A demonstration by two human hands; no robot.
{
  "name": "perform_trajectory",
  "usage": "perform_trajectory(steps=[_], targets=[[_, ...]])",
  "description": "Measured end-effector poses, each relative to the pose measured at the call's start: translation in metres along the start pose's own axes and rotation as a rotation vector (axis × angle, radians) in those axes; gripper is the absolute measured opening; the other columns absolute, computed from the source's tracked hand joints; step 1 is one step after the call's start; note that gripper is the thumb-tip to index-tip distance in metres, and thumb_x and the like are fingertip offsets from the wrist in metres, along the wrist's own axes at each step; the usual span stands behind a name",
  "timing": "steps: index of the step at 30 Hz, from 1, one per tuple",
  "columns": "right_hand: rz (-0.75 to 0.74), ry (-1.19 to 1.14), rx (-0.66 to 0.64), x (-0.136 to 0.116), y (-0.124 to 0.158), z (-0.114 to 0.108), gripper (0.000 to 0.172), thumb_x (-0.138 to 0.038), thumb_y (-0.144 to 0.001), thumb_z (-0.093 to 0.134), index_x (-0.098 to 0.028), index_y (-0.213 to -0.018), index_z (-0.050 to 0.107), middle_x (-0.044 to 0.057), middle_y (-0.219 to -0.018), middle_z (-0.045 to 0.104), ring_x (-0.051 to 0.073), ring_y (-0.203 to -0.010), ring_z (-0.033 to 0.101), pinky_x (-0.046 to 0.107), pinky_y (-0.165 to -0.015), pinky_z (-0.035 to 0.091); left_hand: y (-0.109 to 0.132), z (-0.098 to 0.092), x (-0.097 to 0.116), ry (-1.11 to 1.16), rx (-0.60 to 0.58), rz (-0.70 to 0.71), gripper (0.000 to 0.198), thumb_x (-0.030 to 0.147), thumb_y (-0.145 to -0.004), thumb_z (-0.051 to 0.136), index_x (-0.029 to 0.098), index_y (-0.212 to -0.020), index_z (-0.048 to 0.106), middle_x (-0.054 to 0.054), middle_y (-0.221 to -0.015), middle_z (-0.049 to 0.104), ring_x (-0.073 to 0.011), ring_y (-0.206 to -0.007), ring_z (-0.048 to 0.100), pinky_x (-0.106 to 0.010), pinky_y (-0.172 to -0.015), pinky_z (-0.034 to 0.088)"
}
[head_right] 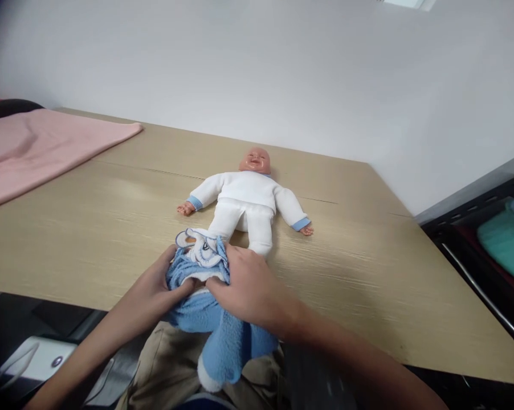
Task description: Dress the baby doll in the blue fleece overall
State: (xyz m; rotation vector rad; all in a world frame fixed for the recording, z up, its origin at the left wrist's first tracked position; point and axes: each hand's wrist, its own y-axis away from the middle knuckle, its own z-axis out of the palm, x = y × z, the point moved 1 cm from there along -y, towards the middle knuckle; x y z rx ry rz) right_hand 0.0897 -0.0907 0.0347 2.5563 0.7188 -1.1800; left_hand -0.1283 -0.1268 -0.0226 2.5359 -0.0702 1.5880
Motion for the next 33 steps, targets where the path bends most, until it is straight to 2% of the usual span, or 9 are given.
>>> perform_trajectory(steps=[3, 7, 13, 16, 19, 23, 26, 29, 33], targets=[[0.019, 0.023, -0.054, 0.004, -0.002, 0.001, 0.021, -0.019, -0.101, 0.066, -0.021, -0.122, 0.07, 0.009, -0.124, 0.081, 0.028, -0.112, 0.075, 0.043, -0.1, 0.056, -0.002, 0.001, -0.001, -0.025, -0.044, -0.033, 0.054, 0.049, -0.103, 0.068, 0.024, -0.148, 0.053, -0.015, -0.148, 0.071, -0.0404, -0.138, 0.067, -0.054, -0.117, 0.05], [0.065, 0.123, -0.026, 0.012, -0.004, 0.004, 0.042, -0.023, -0.099, 0.071, -0.018, -0.141, 0.065, 0.016, -0.145, 0.072, 0.036, -0.136, 0.067, 0.055, -0.12, 0.051, -0.005, 0.005, 0.003, -0.061, -0.065, -0.073, 0.049, 0.049, -0.103, 0.064, 0.023, -0.143, 0.055, -0.016, -0.133, 0.077, -0.0426, -0.125, 0.073, -0.057, -0.112, 0.051], [0.095, 0.202, 0.011, 0.021, -0.008, 0.004, 0.047, -0.029, -0.1, 0.071, -0.016, -0.144, 0.062, 0.019, -0.147, 0.069, 0.038, -0.139, 0.065, 0.057, -0.122, 0.051, -0.017, 0.009, 0.009, -0.177, -0.063, -0.07, 0.044, 0.049, -0.103, 0.056, 0.021, -0.138, 0.055, -0.016, -0.118, 0.078, -0.0404, -0.107, 0.075, -0.052, -0.096, 0.054], [0.104, 0.251, 0.003, 0.025, -0.009, 0.003, 0.051, -0.032, -0.1, 0.07, -0.015, -0.147, 0.06, 0.021, -0.149, 0.066, 0.039, -0.142, 0.062, 0.057, -0.124, 0.049, -0.022, 0.01, 0.006, -0.292, -0.038, -0.055, 0.049, 0.05, -0.103, 0.054, 0.018, -0.139, 0.056, -0.018, -0.114, 0.078, -0.0429, -0.104, 0.074, -0.053, -0.091, 0.054], [0.109, 0.289, -0.012, 0.029, -0.008, 0.003, 0.054, -0.03, -0.099, 0.067, -0.014, -0.15, 0.058, 0.02, -0.146, 0.065, 0.039, -0.138, 0.064, 0.057, -0.122, 0.052, -0.024, 0.008, 0.0, -0.31, -0.078, -0.019, 0.053, 0.048, -0.1, 0.058, 0.018, -0.144, 0.056, -0.019, -0.118, 0.078, -0.0437, -0.108, 0.074, -0.054, -0.093, 0.055], [0.091, 0.317, -0.04, 0.031, -0.001, 0.006, 0.057, -0.024, -0.094, 0.067, -0.014, -0.149, 0.057, 0.02, -0.149, 0.058, 0.04, -0.131, 0.065, 0.058, -0.114, 0.057, -0.019, 0.007, -0.012, -0.224, -0.171, 0.035, 0.063, 0.04, -0.097, 0.069, 0.023, -0.155, 0.052, -0.019, -0.141, 0.072, -0.0419, -0.129, 0.07, -0.055, -0.108, 0.055], [0.069, 0.306, -0.037, 0.032, 0.006, 0.008, 0.053, -0.02, -0.09, 0.068, -0.016, -0.142, 0.06, 0.019, -0.148, 0.055, 0.037, -0.131, 0.064, 0.056, -0.116, 0.057, -0.014, 0.007, -0.018, -0.221, -0.196, 0.079, 0.071, 0.034, -0.097, 0.071, 0.026, -0.163, 0.046, -0.018, -0.151, 0.067, -0.0403, -0.138, 0.065, -0.055, -0.115, 0.052], [0.051, 0.269, -0.031, 0.031, 0.011, 0.008, 0.052, -0.017, -0.087, 0.069, -0.018, -0.138, 0.059, 0.017, -0.151, 0.053, 0.036, -0.137, 0.06, 0.055, -0.121, 0.054, -0.013, 0.008, -0.02, -0.225, -0.177, 0.086, 0.074, 0.032, -0.096, 0.074, 0.027, -0.165, 0.045, -0.017, -0.151, 0.067, -0.0409, -0.141, 0.062, -0.056, -0.117, 0.052], [0.06, 0.198, -0.046, 0.031, 0.012, 0.004, 0.062, -0.013, -0.085, 0.068, -0.02, -0.145, 0.054, 0.015, -0.156, 0.051, 0.033, -0.138, 0.061, 0.05, -0.122, 0.054, -0.014, 0.014, -0.022, -0.22, -0.112, 0.066, 0.069, 0.031, -0.093, 0.075, 0.025, -0.158, 0.053, -0.016, -0.148, 0.068, -0.0425, -0.144, 0.059, -0.058, -0.121, 0.051]])
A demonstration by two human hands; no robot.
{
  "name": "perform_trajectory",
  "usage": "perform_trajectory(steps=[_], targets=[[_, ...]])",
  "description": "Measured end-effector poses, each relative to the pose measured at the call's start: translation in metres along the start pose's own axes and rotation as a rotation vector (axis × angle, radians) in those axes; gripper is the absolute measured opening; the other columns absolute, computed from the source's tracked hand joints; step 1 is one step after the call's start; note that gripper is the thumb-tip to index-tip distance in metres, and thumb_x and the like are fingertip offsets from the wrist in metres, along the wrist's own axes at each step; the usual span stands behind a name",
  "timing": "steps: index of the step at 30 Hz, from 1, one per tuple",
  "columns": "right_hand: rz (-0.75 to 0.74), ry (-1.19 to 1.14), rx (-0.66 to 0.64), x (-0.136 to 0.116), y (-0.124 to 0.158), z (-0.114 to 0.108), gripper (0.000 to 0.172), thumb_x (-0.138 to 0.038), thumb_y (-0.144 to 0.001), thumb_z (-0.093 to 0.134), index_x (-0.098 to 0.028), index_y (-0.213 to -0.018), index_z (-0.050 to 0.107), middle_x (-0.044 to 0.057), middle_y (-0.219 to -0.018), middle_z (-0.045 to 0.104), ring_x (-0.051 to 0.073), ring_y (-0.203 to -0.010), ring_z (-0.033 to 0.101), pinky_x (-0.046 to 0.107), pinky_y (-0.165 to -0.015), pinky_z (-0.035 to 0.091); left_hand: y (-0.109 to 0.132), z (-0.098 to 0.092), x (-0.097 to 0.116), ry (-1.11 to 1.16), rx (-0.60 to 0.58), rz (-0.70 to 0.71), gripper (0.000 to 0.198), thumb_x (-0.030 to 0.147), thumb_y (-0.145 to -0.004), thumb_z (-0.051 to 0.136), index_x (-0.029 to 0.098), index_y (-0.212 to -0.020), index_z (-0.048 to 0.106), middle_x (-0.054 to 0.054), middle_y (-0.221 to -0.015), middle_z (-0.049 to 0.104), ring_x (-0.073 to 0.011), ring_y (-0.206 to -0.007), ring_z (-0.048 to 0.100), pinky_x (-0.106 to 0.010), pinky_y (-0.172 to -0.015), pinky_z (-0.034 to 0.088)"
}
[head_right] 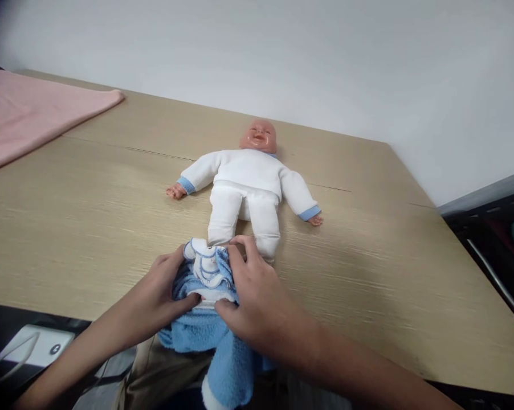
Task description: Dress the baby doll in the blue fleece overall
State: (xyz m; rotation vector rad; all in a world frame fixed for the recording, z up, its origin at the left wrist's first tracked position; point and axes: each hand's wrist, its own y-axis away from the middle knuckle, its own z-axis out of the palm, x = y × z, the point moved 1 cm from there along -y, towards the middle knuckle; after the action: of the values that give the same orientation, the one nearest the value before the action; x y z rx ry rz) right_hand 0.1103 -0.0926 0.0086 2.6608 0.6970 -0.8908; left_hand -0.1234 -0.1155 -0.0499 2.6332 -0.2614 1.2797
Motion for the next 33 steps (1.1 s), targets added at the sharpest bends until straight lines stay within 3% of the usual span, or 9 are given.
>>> perform_trajectory(steps=[6, 13, 18, 25, 29, 33], targets=[[0.003, -0.093, 0.038, 0.011, -0.001, 0.004, 0.066, -0.013, -0.088, 0.069, -0.022, -0.15, 0.05, 0.014, -0.157, 0.053, 0.033, -0.143, 0.059, 0.05, -0.122, 0.053, 0.003, 0.004, -0.007, 0.161, 0.069, -0.078, 0.082, 0.036, -0.094, 0.075, 0.018, -0.167, 0.043, -0.021, -0.169, 0.053, -0.0428, -0.161, 0.045, -0.062, -0.135, 0.036], [-0.027, -0.253, 0.189, 0.021, -0.005, 0.008, 0.07, -0.021, -0.081, 0.079, -0.022, -0.147, 0.055, 0.011, -0.144, 0.063, 0.031, -0.134, 0.064, 0.045, -0.117, 0.054, 0.007, -0.004, -0.007, 0.407, 0.054, -0.149, 0.066, 0.035, -0.096, 0.077, 0.028, -0.159, 0.057, -0.007, -0.174, 0.055, -0.0367, -0.164, 0.047, -0.048, -0.138, 0.038], [-0.054, -0.301, 0.254, 0.022, -0.007, 0.006, 0.059, -0.018, -0.076, 0.077, -0.023, -0.133, 0.061, 0.008, -0.133, 0.067, 0.03, -0.125, 0.065, 0.041, -0.11, 0.055, 0.004, -0.006, -0.005, 0.513, 0.034, -0.099, 0.061, 0.032, -0.097, 0.08, 0.026, -0.155, 0.062, -0.008, -0.169, 0.061, -0.0345, -0.15, 0.061, -0.039, -0.123, 0.054], [-0.092, -0.312, 0.324, 0.025, -0.015, 0.004, 0.034, -0.016, -0.074, 0.072, -0.024, -0.106, 0.063, 0.001, -0.103, 0.065, 0.023, -0.095, 0.064, 0.035, -0.085, 0.054, -0.006, -0.011, 0.004, 0.587, 0.028, 0.011, 0.054, 0.019, -0.096, 0.078, 0.027, -0.148, 0.069, -0.005, -0.149, 0.075, -0.0239, -0.118, 0.075, -0.029, -0.102, 0.061], [-0.136, -0.308, 0.349, 0.029, -0.016, 0.005, 0.036, -0.014, -0.073, 0.073, -0.024, -0.106, 0.062, 0.001, -0.104, 0.065, 0.023, -0.096, 0.064, 0.034, -0.084, 0.054, -0.009, -0.01, 0.005, 0.628, 0.057, 0.045, 0.048, 0.017, -0.095, 0.078, 0.027, -0.142, 0.073, -0.004, -0.139, 0.08, -0.0208, -0.105, 0.077, -0.027, -0.093, 0.063], [-0.233, -0.318, 0.327, 0.029, -0.015, 0.006, 0.051, -0.01, -0.075, 0.074, -0.025, -0.123, 0.064, 0.003, -0.118, 0.066, 0.025, -0.109, 0.066, 0.034, -0.095, 0.054, -0.011, -0.006, 0.002, 0.701, 0.098, 0.068, 0.038, 0.021, -0.096, 0.081, 0.026, -0.134, 0.076, -0.004, -0.131, 0.082, -0.0203, -0.106, 0.078, -0.027, -0.096, 0.063]])
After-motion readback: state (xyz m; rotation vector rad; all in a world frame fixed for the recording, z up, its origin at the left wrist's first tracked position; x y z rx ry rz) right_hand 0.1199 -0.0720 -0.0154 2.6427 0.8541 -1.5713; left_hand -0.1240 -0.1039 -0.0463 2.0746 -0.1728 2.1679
